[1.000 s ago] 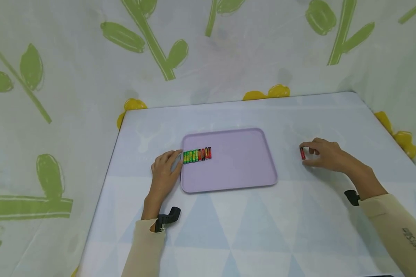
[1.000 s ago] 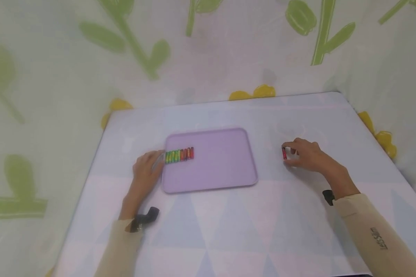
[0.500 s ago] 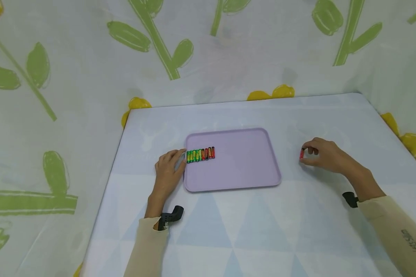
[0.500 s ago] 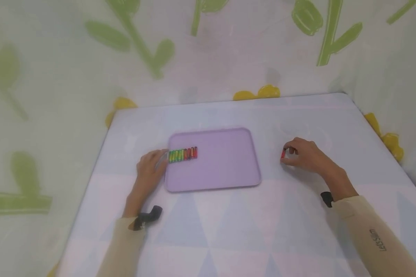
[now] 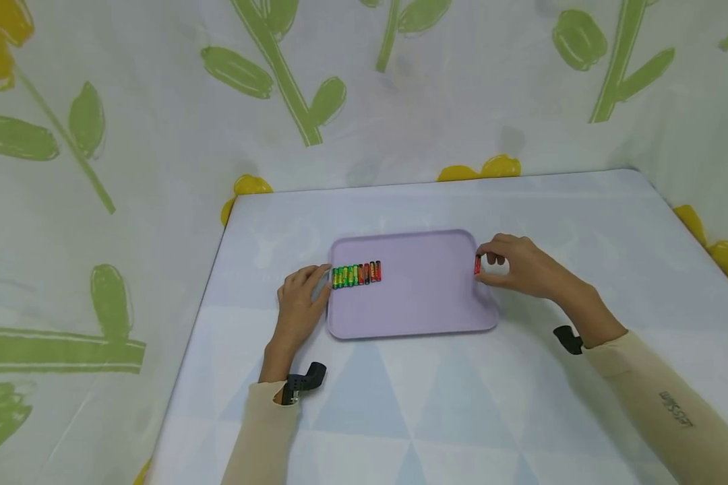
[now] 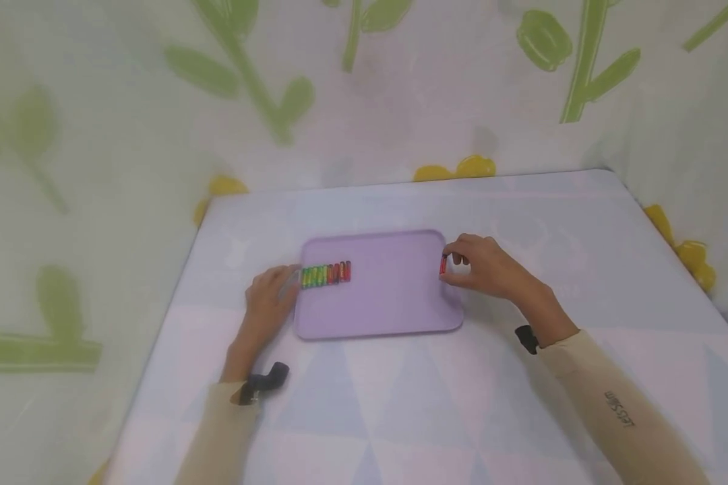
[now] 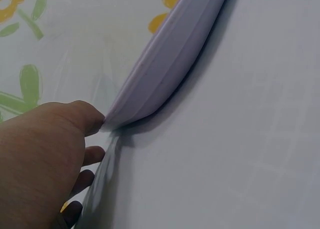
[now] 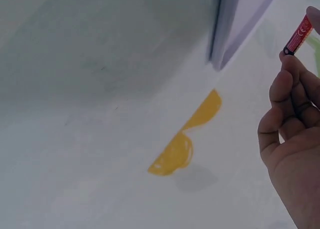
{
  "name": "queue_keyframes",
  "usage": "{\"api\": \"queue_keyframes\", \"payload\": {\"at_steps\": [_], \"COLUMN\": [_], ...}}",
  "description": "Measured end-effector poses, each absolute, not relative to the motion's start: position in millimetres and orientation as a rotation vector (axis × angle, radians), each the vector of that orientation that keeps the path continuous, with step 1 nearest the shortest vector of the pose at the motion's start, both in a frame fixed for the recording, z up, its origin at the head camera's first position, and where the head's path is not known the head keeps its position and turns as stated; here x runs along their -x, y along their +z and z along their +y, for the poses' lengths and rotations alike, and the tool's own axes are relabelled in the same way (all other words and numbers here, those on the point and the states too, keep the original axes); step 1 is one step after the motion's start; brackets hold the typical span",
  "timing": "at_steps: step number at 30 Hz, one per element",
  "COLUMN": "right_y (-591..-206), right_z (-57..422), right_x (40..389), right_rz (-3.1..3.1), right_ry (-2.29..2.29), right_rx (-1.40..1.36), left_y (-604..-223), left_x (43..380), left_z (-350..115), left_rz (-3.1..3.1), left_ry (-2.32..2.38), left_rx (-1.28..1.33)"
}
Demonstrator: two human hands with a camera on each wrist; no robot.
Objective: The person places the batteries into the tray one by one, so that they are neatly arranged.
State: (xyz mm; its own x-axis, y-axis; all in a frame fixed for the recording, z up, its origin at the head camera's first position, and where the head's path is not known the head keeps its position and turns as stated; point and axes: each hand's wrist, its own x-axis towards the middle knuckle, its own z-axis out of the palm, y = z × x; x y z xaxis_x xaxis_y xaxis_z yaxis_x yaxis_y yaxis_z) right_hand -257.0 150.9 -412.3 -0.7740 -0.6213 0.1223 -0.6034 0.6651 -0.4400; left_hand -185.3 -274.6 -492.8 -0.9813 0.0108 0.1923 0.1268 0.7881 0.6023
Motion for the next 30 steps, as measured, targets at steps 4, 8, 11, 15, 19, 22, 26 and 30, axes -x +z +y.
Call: {"api": "queue_keyframes", "payload": {"at_steps": [4, 8, 11, 15, 19, 22, 26, 30], "right_y": [-411, -412, -413, -416, -420, -422, -425, -428], "right_z": [131, 110, 96, 81, 66, 56, 43, 32], "right_x": [263, 268, 271, 276, 279, 280, 281, 284], "right_rz": [2.782, 2.741, 2.725, 2.72, 2.712, 2.698, 2.676, 2.658], "right_ry": [-0.717, -0.694, -0.695, -0.678, -0.668, -0.678, -0.682, -0.661], "right_rx": [1.042, 1.042, 1.059, 1.095, 1.105, 1.08, 1.048, 1.049], "left_y": [-492, -492, -492, -492, -492, -491, -489, -490], "left_x": [187, 188, 189, 189, 188, 187, 186, 186], "left_z": [-274, -272, -269, -266, -266, -266, -265, -265], "left_rz": [-2.793, -2.805, -2.808, -2.807, -2.808, -2.804, -2.798, -2.791], "left_ry": [-0.961, -0.97, -0.969, -0.97, -0.962, -0.951, -0.944, -0.945], "left_rx": [0.111, 0.082, 0.074, 0.075, 0.069, 0.077, 0.089, 0.096]}}
